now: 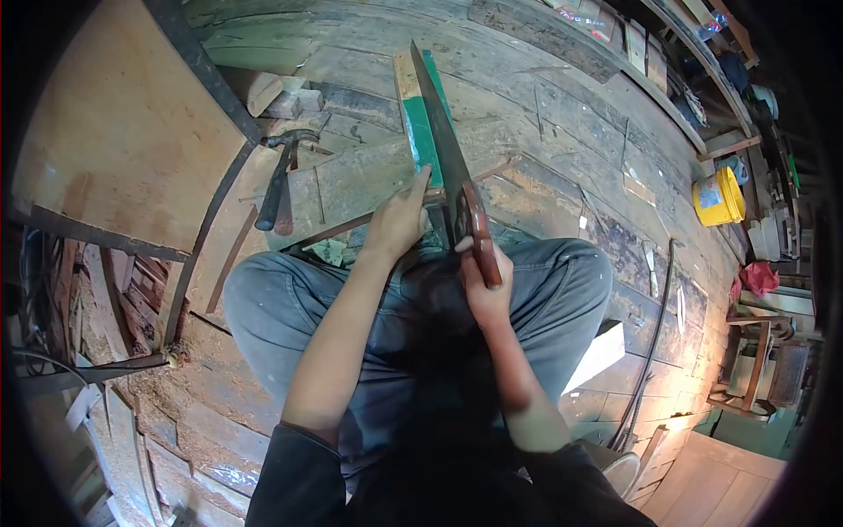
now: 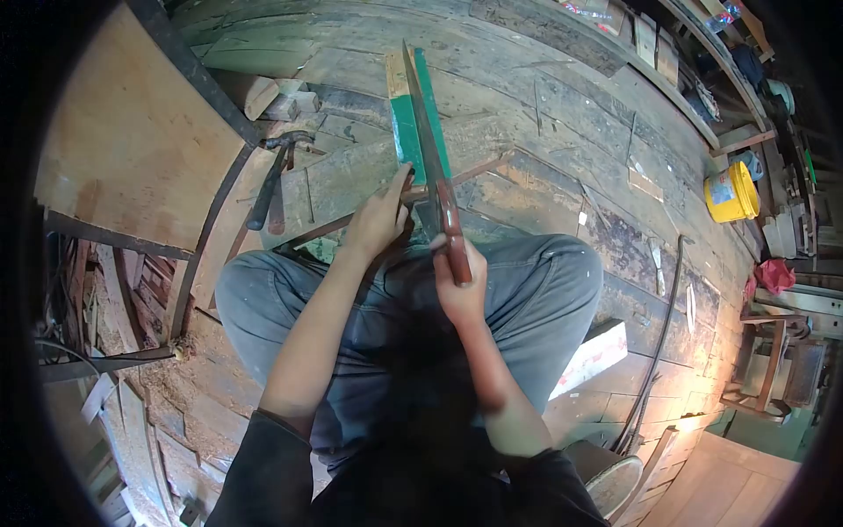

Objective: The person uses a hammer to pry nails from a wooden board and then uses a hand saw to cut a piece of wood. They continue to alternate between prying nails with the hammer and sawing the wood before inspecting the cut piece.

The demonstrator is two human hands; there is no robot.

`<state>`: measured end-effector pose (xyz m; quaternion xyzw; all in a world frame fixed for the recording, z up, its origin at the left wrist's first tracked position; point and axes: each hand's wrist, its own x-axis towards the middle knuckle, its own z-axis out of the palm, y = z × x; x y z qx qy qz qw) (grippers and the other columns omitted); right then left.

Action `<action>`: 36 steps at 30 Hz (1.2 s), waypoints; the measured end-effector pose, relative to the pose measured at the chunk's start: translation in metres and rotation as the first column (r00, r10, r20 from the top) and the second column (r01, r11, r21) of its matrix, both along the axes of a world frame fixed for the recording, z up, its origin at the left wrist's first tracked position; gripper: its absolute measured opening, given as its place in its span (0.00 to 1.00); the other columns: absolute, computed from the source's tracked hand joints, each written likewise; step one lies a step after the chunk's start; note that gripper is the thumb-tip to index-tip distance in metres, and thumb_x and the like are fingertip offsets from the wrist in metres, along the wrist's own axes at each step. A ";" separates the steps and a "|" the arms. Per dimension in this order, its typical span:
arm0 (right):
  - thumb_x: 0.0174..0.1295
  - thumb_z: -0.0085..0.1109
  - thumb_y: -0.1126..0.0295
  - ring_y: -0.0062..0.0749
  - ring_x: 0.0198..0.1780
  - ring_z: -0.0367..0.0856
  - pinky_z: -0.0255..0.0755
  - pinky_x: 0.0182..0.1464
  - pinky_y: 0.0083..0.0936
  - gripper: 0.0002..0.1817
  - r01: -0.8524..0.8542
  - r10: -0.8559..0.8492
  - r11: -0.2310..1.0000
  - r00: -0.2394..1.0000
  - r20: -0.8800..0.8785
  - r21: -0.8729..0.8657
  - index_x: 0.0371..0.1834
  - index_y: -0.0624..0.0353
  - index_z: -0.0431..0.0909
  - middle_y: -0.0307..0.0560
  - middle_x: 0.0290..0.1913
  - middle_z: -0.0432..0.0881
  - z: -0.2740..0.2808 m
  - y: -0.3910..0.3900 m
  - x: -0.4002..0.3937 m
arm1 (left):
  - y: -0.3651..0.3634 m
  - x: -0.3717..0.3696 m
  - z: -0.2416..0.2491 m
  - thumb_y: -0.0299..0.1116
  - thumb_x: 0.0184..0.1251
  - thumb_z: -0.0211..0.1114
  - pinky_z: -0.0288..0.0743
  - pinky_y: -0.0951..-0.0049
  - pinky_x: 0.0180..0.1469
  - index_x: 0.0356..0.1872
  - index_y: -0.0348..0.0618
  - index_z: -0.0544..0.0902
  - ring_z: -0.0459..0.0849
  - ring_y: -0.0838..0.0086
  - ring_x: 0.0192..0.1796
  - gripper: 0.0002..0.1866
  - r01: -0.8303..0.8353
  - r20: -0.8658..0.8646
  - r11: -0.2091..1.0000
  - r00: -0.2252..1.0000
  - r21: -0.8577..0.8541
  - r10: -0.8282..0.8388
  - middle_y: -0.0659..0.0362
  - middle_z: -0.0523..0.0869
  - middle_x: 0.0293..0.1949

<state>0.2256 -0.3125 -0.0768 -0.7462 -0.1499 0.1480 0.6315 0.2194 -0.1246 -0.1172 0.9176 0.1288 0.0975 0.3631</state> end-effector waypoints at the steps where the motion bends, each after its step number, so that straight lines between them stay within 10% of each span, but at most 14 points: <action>1: 0.62 0.56 0.81 0.18 0.30 0.72 0.69 0.36 0.20 0.05 0.005 -0.005 1.000 1.000 0.001 0.002 0.38 0.63 0.79 0.36 0.28 0.76 -0.001 0.006 0.006 | 0.000 0.001 0.004 0.24 0.62 0.59 0.77 0.51 0.61 0.76 0.49 0.58 0.80 0.45 0.60 0.39 0.005 0.001 1.000 1.000 0.002 -0.005 0.42 0.79 0.63; 7: 0.59 0.55 0.82 0.22 0.30 0.75 0.71 0.35 0.23 0.05 -0.033 0.017 0.997 0.974 0.227 0.066 0.37 0.66 0.79 0.42 0.26 0.75 0.017 0.046 0.036 | 0.014 0.009 0.001 0.24 0.63 0.59 0.71 0.54 0.70 0.77 0.50 0.56 0.72 0.44 0.69 0.39 0.023 0.002 1.000 1.000 -0.022 -0.022 0.41 0.71 0.70; 27: 0.62 0.55 0.81 0.19 0.32 0.73 0.70 0.37 0.20 0.05 -0.038 0.034 0.995 0.999 -0.042 -0.094 0.39 0.63 0.78 0.36 0.31 0.77 0.036 -0.007 -0.023 | 0.019 0.025 -0.012 0.26 0.66 0.57 0.78 0.54 0.61 0.76 0.50 0.61 0.81 0.51 0.62 0.35 -0.073 0.040 0.996 0.997 0.042 0.071 0.45 0.77 0.66; 36: 0.64 0.56 0.77 0.17 0.25 0.73 0.68 0.29 0.20 0.05 -0.083 0.116 0.987 0.960 0.256 -0.134 0.41 0.61 0.79 0.37 0.25 0.76 0.005 0.047 0.041 | 0.015 0.022 -0.003 0.25 0.67 0.55 0.76 0.54 0.63 0.76 0.49 0.61 0.80 0.49 0.62 0.34 -0.080 -0.033 0.996 0.996 0.049 0.081 0.44 0.77 0.66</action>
